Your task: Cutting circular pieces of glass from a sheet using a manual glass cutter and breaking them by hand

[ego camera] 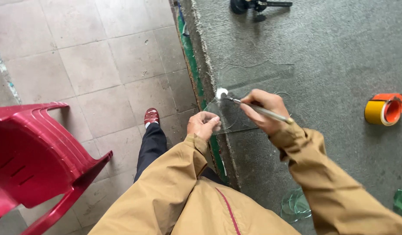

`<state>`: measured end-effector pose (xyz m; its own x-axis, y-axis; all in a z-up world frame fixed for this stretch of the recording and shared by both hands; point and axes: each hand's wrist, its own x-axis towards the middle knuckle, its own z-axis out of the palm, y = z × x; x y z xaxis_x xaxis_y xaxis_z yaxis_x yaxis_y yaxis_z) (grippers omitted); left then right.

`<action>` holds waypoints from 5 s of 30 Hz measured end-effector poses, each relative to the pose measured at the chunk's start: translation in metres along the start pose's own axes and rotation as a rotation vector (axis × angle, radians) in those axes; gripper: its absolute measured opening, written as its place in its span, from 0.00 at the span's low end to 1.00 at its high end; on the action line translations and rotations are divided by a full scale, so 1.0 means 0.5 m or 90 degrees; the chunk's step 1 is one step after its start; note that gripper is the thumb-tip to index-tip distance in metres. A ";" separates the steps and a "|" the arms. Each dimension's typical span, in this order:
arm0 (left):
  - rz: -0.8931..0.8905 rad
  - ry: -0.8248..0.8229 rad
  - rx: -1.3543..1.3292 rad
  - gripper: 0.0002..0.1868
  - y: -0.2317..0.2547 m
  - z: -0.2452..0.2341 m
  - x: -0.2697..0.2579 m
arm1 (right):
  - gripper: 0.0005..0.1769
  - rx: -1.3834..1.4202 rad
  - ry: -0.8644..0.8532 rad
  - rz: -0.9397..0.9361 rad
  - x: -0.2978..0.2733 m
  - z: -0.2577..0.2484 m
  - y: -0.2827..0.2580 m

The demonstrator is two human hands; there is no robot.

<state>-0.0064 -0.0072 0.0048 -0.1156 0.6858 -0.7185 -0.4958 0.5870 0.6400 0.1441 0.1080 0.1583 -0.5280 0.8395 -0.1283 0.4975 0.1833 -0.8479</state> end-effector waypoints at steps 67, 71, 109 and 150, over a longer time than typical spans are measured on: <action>-0.197 -0.139 0.148 0.12 0.096 -0.204 0.018 | 0.15 1.120 0.428 0.281 -0.109 0.608 0.227; -0.202 -0.144 0.139 0.13 0.094 -0.211 0.020 | 0.13 1.096 0.428 0.278 -0.116 0.601 0.220; -0.156 -0.150 0.035 0.15 0.050 -0.208 0.040 | 0.23 -0.140 0.380 0.565 -0.094 0.125 0.167; 0.027 -0.339 0.511 0.07 -0.132 0.087 -0.169 | 0.24 0.123 0.814 0.452 -0.766 0.240 -0.048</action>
<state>0.0733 -0.0853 0.0351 0.3837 0.7022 -0.5997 0.2586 0.5417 0.7998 0.2520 -0.2793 0.1661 0.7854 0.6121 -0.0923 0.2354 -0.4333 -0.8699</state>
